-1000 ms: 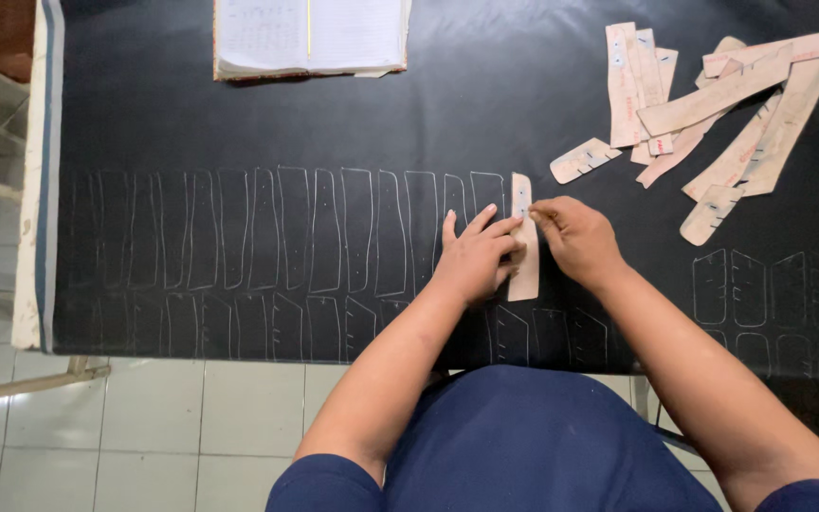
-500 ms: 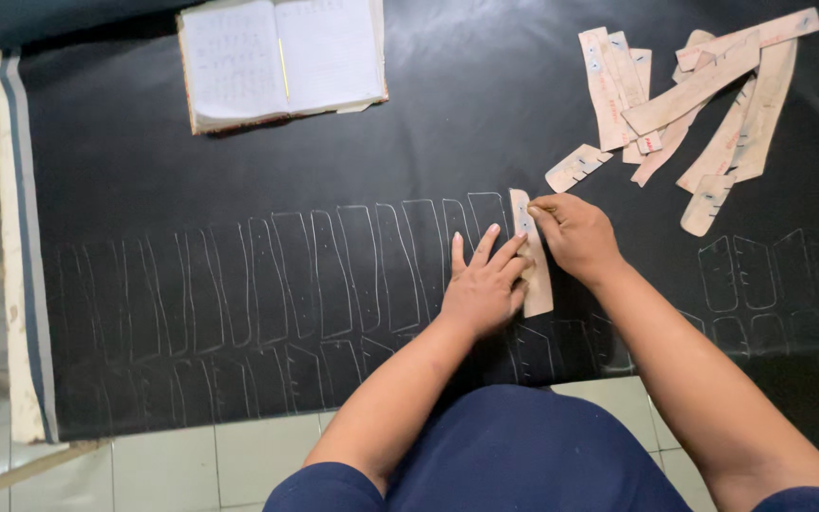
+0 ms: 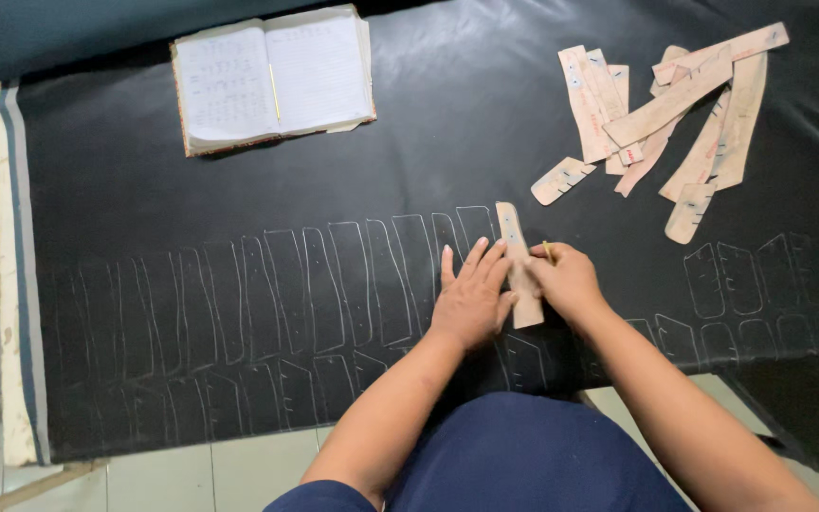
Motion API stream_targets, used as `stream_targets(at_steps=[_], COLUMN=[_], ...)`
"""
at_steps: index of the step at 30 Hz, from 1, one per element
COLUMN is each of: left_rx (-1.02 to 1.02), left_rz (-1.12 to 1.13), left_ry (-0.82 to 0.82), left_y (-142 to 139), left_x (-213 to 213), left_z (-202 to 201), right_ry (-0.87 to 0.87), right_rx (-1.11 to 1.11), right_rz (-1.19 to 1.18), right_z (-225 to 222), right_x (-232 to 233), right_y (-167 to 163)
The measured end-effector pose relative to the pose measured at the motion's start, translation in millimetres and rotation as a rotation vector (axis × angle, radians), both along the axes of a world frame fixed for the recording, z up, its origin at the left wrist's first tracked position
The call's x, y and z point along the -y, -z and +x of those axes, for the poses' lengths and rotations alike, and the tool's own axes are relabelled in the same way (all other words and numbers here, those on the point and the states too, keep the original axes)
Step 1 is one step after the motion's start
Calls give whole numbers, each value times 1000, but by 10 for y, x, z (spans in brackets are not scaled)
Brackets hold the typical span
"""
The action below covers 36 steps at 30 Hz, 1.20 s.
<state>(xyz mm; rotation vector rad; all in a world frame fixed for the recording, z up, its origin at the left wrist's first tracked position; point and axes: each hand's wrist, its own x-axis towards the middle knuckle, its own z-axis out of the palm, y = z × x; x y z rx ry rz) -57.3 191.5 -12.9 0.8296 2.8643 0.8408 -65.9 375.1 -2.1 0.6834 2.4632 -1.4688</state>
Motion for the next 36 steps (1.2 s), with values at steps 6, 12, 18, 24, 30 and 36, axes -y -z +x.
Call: stream_targets(at_steps=[6, 12, 18, 24, 30, 36], left_rx=[-104, -188, -54, -89, -85, -49], left_rz=[3, -108, -288, -203, 28, 34], left_ry=[-41, 162, -212, -251, -287, -217], left_y=[33, -1, -176, -18, 157, 7], left_x=[-52, -657, -753, -572, -519, -508], left_z=[57, -204, -1177, -1032, -176, 122], right_ry=[-160, -50, -24, -169, -292, -434], right_rx=[-211, -146, -21, -89, -189, -369], right_rz=[170, -298, -255, -34, -64, 303], right_z=[-34, 340, 751, 712, 243, 209], right_x=[-271, -1060, -1501, -1488, -1136, -1046], right_y=[-209, -519, -497, -275, -78, -44])
